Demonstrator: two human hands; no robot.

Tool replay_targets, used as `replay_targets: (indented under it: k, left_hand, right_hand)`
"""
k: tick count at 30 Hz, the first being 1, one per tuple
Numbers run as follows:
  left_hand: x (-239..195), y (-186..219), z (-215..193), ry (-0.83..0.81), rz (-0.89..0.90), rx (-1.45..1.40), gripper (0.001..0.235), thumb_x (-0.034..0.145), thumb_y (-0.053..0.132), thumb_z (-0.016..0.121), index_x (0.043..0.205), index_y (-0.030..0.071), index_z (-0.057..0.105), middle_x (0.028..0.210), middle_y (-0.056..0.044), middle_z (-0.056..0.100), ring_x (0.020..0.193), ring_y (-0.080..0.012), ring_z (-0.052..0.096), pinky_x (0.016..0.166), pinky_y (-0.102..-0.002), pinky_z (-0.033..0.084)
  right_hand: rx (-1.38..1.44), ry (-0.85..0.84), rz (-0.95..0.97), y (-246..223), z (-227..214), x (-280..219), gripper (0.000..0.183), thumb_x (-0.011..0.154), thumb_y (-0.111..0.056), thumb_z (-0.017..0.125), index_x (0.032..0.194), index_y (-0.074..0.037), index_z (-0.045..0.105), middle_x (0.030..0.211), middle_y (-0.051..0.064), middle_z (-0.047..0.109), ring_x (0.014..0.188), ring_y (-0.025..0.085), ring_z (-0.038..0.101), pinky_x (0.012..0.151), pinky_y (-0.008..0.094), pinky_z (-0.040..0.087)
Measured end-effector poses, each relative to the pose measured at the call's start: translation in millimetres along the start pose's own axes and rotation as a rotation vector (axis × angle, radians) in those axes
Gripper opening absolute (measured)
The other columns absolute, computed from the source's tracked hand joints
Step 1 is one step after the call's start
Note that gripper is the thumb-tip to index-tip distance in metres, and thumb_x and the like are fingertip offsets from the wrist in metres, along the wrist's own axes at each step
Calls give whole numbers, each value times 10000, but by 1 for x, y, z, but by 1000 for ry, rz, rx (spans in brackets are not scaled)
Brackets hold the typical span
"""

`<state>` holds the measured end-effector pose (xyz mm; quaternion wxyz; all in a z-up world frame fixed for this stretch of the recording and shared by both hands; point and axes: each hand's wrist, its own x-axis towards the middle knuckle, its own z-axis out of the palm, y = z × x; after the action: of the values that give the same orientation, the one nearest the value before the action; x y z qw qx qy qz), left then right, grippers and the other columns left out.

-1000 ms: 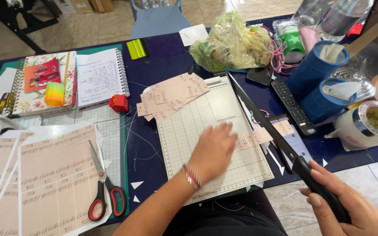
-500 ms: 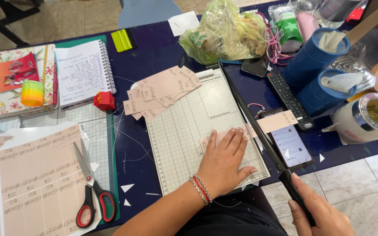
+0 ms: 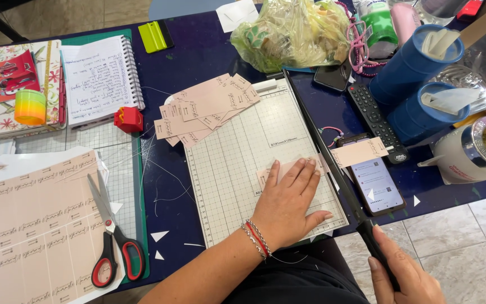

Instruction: Trimming printed paper sheets using a pair of scissors and a cutting guide

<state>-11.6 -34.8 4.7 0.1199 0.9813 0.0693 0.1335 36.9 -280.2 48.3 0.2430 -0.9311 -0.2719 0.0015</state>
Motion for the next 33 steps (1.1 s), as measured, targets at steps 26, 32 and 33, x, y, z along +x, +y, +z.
replay_targets:
  k: [26,32,33]
  left_hand:
    - [0,-1,3,5,-8,4,877,967,700,250,1536,54,418,1654,-127,352,1553,-263,272,1245,-639,131]
    - [0,0,3,17,-8,2,877,966,702,248,1533,58,427,1651,-123,363,1549,-262,283,1247,-636,130]
    - [0,0,3,23,-7,-1,876,966,699,253,1529,54,433,1647,-124,370,1547,-262,289,1245,-637,139]
  right_hand:
    - [-13,80,-45,-3,6,-5,495,922,-185,660,1412,-255,675,1266,-20,760,969,171,750,735,310,568]
    - [-13,88,-69,-2,6,-5,483,927,-183,661,1406,-241,678,1277,-16,757,927,171,752,703,311,569]
    - [-16,74,-59,-1,7,-5,491,925,-194,658,1413,-252,671,1277,-22,757,932,171,754,703,315,572]
